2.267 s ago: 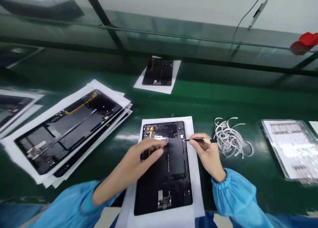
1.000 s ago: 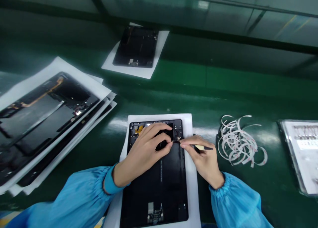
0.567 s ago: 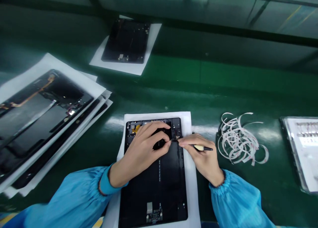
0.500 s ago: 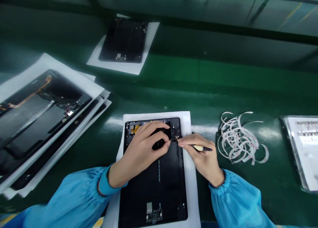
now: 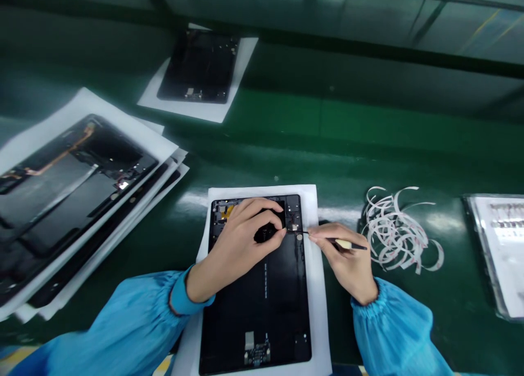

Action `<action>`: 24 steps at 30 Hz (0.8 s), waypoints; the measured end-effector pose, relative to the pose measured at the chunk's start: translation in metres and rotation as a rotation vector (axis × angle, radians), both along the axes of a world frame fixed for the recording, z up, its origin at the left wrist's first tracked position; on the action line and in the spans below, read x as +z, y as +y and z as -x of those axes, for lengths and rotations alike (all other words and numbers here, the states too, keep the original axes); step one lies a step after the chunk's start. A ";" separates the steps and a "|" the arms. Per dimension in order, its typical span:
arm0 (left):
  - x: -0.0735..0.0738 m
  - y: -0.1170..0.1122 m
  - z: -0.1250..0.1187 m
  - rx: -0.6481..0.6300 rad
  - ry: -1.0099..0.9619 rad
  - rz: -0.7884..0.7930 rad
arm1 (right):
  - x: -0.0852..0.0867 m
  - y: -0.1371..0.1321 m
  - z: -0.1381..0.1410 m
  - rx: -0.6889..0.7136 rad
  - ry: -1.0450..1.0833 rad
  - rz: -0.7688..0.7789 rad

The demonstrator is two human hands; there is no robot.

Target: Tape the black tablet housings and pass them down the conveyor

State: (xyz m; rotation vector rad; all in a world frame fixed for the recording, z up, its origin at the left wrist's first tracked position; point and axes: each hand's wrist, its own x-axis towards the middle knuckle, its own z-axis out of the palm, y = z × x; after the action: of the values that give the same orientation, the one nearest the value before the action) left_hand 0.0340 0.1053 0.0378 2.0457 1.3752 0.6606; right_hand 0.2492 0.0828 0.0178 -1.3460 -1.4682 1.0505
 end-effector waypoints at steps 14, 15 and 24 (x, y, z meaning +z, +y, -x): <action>0.024 -0.073 0.041 0.247 -0.175 0.072 | 0.040 0.008 0.068 0.349 -0.849 -0.191; 0.022 -0.084 0.042 0.230 -0.164 0.091 | 0.037 0.012 0.072 0.375 -0.900 -0.167; 0.034 -0.118 0.029 0.207 -0.646 0.659 | 0.088 -0.028 0.056 0.479 -0.662 -0.261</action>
State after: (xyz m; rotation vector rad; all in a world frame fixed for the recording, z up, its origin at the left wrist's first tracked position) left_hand 0.0048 -0.0129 0.0717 1.0547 1.1955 0.7409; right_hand 0.1933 0.0549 0.1060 -1.2333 -2.4162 0.6681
